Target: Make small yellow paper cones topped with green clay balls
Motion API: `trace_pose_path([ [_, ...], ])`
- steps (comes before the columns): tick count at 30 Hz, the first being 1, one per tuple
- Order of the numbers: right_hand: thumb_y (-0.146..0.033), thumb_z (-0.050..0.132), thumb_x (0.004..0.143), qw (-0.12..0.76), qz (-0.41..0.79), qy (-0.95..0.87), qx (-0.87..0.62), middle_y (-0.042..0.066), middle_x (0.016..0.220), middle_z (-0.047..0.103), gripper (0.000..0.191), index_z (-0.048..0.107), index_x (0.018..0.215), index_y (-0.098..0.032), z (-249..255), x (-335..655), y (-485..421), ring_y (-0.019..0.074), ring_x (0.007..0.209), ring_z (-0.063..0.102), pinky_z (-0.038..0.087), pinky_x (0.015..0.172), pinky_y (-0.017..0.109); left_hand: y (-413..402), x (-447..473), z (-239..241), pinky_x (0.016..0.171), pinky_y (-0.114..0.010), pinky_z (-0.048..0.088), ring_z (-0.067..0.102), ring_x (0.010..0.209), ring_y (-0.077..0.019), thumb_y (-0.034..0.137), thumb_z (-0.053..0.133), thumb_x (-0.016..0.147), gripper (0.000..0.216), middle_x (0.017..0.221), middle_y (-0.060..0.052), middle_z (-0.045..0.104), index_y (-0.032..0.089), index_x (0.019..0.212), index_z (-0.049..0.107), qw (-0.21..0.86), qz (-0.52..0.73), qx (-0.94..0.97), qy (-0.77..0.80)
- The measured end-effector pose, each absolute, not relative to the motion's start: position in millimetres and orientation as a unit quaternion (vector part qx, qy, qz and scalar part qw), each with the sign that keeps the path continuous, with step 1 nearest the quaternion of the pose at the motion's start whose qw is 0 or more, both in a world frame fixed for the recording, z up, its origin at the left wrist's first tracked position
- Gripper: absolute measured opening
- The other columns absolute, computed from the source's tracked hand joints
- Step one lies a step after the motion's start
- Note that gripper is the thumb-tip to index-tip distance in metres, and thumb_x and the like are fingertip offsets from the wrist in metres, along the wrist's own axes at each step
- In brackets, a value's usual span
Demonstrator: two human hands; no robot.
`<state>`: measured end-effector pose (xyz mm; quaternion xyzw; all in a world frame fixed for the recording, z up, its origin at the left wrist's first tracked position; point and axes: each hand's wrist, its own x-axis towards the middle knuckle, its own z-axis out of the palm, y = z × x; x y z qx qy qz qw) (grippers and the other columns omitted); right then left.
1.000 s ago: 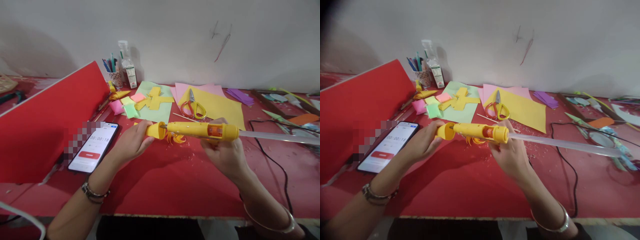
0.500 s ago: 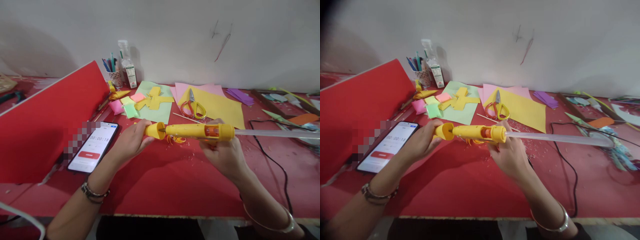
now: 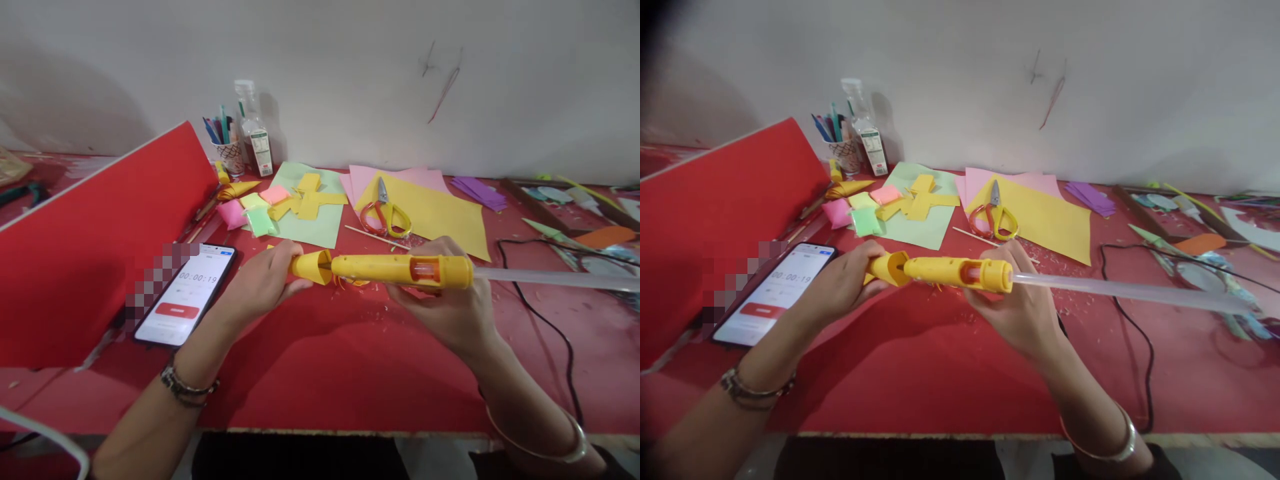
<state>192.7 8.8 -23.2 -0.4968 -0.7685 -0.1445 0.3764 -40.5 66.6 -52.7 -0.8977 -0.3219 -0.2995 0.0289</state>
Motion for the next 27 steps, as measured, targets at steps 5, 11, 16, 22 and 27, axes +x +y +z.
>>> trace_pose_path([
  [5,-0.020,0.064,0.068,0.400,-0.150,-0.762,-0.487,-0.002,0.066,0.047,0.020,0.044,0.072,-0.022,-21.5,193.5,9.4,0.0130,0.057,0.050,0.043,0.045,0.026,65.2,-39.1,-49.8,0.040,-0.022,0.037,0.046,0.043,-0.0126,0.050,0.020,0.086,0.040,0.060,-0.002,0.053,0.015,0.080,0.040,0.061,-0.286,-0.901,-0.319],
  [11,-0.016,0.059,0.070,0.384,-0.156,-0.764,-0.494,-0.002,0.066,0.045,0.018,0.042,0.071,-0.022,-18.6,193.5,8.5,0.0124,0.054,0.049,0.040,0.042,0.025,67.1,-39.5,-49.8,0.041,-0.023,0.039,0.050,0.045,-0.0139,0.047,0.020,0.087,0.038,0.059,-0.004,0.056,0.015,0.080,0.039,0.116,-0.316,-0.899,-0.281],
  [16,-0.013,0.057,0.070,0.375,-0.135,-0.775,-0.490,-0.003,0.065,0.043,0.019,0.040,0.070,-0.022,-16.8,194.5,7.7,0.0109,0.051,0.046,0.039,0.042,0.024,68.1,-40.2,-48.6,0.040,-0.022,0.040,0.049,0.044,-0.0126,0.045,0.021,0.088,0.036,0.059,-0.003,0.057,0.015,0.080,0.039,0.138,-0.323,-0.897,-0.269],
  [22,-0.011,0.056,0.069,0.359,-0.132,-0.785,-0.488,-0.002,0.067,0.045,0.020,0.040,0.071,-0.022,-18.5,195.7,7.6,0.0130,0.055,0.047,0.040,0.044,0.026,68.1,-40.9,-47.7,0.041,-0.022,0.040,0.050,0.044,-0.0126,0.047,0.021,0.087,0.039,0.058,-0.004,0.058,0.014,0.080,0.041,0.148,-0.328,-0.894,-0.267],
  [27,-0.010,0.055,0.068,0.359,-0.140,-0.783,-0.488,-0.002,0.066,0.043,0.021,0.039,0.072,-0.022,-18.6,195.6,8.1,0.0125,0.053,0.045,0.038,0.043,0.026,68.1,-39.8,-46.4,0.041,-0.022,0.040,0.051,0.045,-0.0134,0.049,0.019,0.087,0.042,0.058,-0.005,0.059,0.014,0.080,0.042,0.157,-0.334,-0.890,-0.268],
])
